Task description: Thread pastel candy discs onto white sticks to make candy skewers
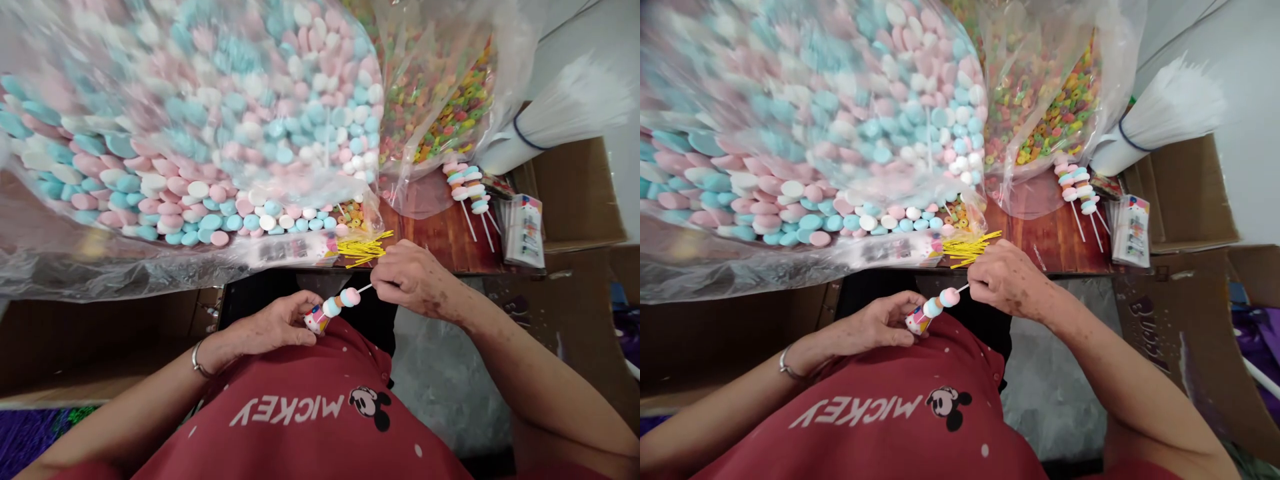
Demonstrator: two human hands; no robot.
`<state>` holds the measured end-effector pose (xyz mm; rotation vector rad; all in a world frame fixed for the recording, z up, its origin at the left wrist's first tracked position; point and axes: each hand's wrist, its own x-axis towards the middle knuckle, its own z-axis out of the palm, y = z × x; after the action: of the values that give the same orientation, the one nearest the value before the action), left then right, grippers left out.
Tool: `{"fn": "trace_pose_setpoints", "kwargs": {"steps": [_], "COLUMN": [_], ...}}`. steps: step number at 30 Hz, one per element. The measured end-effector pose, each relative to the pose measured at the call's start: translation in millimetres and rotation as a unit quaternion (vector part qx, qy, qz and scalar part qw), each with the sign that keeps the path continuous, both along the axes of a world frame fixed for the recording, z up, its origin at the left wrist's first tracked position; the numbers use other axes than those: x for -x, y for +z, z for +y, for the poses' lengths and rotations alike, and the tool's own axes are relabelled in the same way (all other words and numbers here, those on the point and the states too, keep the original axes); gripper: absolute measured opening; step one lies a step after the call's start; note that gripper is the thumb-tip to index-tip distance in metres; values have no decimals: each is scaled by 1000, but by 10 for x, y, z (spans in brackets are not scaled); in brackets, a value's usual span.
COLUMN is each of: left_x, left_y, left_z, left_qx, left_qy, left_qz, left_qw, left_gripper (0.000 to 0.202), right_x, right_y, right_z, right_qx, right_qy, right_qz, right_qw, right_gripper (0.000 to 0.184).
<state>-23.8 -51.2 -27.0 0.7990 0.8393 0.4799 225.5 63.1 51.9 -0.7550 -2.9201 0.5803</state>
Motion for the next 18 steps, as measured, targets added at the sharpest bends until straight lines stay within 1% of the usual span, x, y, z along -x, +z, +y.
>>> {"fn": "trace_pose_setpoints", "kwargs": {"steps": [2, 5, 7, 9, 11, 14, 16, 18], "left_x": [12, 3, -13, -35, -65, -125, -168, -196], "left_y": [-58, -128, -162, -181, -186, -176, -170, -167], "left_z": [-57, -132, -163, -171, -159, -129, -116, -109], "left_qx": [-26, -109, -173, -220, -247, -261, -251, -231], "left_qy": [5, 3, -4, -8, -3, -8, -20, -22], "left_qz": [49, 134, 182, 213, 221, 208, 204, 192], "left_qw": [998, 985, 968, 952, 944, 943, 946, 953], "left_gripper": [36, 31, 35, 43, 50, 54, 56, 59], "right_x": [20, 53, 72, 90, 107, 144, 173, 192], "right_y": [-19, -61, -95, -126, -147, -169, -188, -212], "right_z": [-8, -24, -45, -74, -108, -158, -184, -195], "right_qx": [19, 71, 93, 91, 78, 18, -37, -69], "right_qy": [0, 16, 13, -5, -4, 56, 101, 127], "right_qz": [9, 4, -18, -36, -34, -11, 2, 12], "right_qw": [1000, 997, 995, 995, 996, 998, 994, 989], "right_gripper": [27, 26, 25, 24, 24, 27, 28, 28]}}
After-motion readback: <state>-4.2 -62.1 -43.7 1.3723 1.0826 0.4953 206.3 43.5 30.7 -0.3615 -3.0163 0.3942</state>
